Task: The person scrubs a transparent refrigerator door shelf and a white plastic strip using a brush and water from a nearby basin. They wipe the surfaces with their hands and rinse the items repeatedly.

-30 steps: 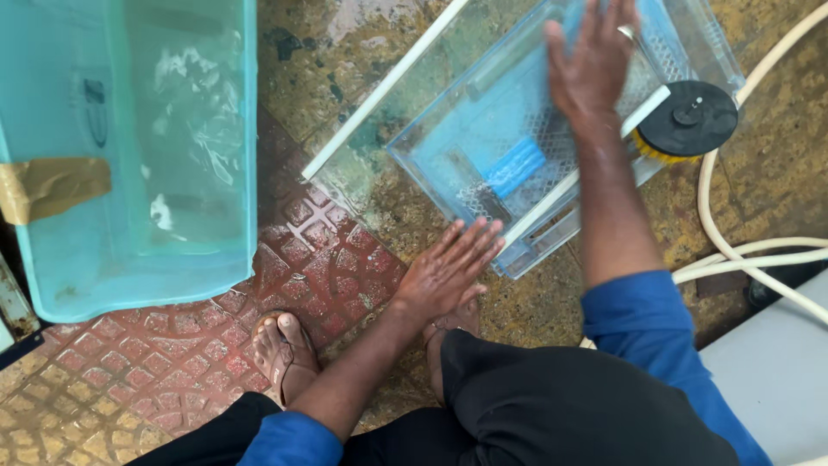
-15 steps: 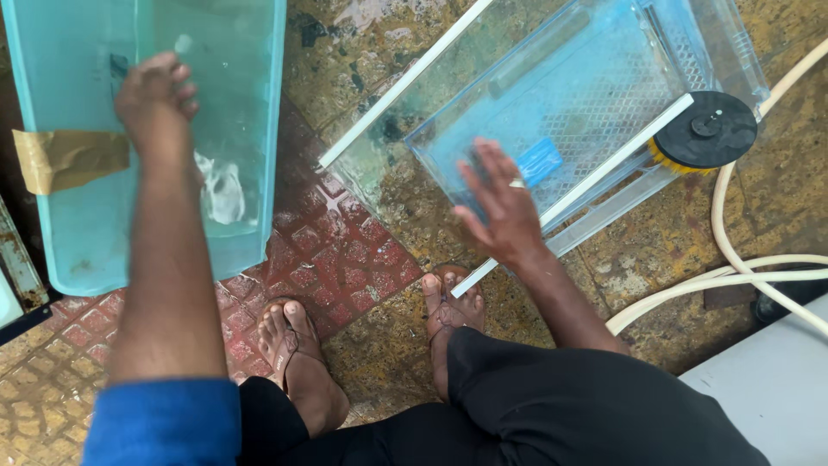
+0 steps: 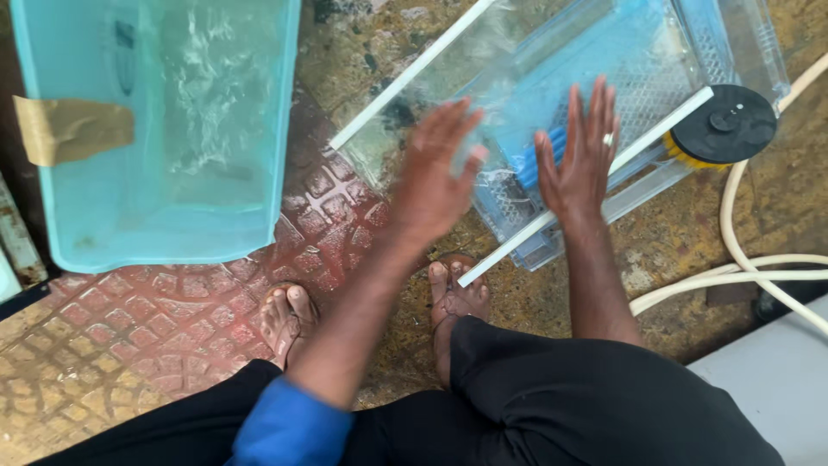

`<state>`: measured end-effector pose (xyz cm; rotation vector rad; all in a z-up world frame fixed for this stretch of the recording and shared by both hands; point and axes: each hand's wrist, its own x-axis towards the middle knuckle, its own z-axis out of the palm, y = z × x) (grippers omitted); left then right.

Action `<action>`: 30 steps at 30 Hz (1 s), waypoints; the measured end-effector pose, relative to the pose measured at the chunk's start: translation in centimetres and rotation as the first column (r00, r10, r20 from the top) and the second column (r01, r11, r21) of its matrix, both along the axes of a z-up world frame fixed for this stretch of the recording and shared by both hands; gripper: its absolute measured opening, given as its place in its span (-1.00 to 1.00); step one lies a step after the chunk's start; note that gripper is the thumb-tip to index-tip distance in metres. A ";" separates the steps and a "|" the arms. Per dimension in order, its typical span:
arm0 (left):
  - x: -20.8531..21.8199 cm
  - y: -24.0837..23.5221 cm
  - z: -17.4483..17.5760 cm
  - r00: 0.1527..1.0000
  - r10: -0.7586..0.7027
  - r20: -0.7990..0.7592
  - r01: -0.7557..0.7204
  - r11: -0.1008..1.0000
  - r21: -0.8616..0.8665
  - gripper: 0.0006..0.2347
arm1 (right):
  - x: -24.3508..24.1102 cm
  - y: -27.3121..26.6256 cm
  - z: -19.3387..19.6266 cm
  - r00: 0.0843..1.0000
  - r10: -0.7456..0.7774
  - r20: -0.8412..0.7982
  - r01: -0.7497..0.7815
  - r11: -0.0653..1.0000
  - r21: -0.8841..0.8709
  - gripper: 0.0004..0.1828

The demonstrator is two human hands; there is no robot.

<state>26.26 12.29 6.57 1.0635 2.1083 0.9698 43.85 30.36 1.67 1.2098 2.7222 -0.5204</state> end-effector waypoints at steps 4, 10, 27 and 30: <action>4.1 2.3 -1.3 0.869 -0.459 -0.182 0.322 0.806 -0.497 -0.35 | 0.4 5.1 -1.3 0.991 -0.057 0.121 0.052 0.998 0.041 -0.04; 6.2 -1.8 0.4 0.642 -0.760 -0.099 0.621 0.591 -0.514 -0.37 | -3.7 12.3 -1.5 0.988 -0.071 -0.134 0.084 0.992 0.095 -0.13; -5.0 -3.2 -3.7 0.860 -0.419 -0.291 0.051 0.639 -0.768 -0.31 | 1.4 -0.2 1.4 0.999 0.053 0.001 -0.046 0.878 -0.476 0.27; -1.5 -0.5 -2.8 0.841 -0.473 -0.263 0.229 0.751 -0.620 -0.31 | 0.6 8.4 0.2 0.972 0.195 0.129 -0.199 0.980 0.017 -0.02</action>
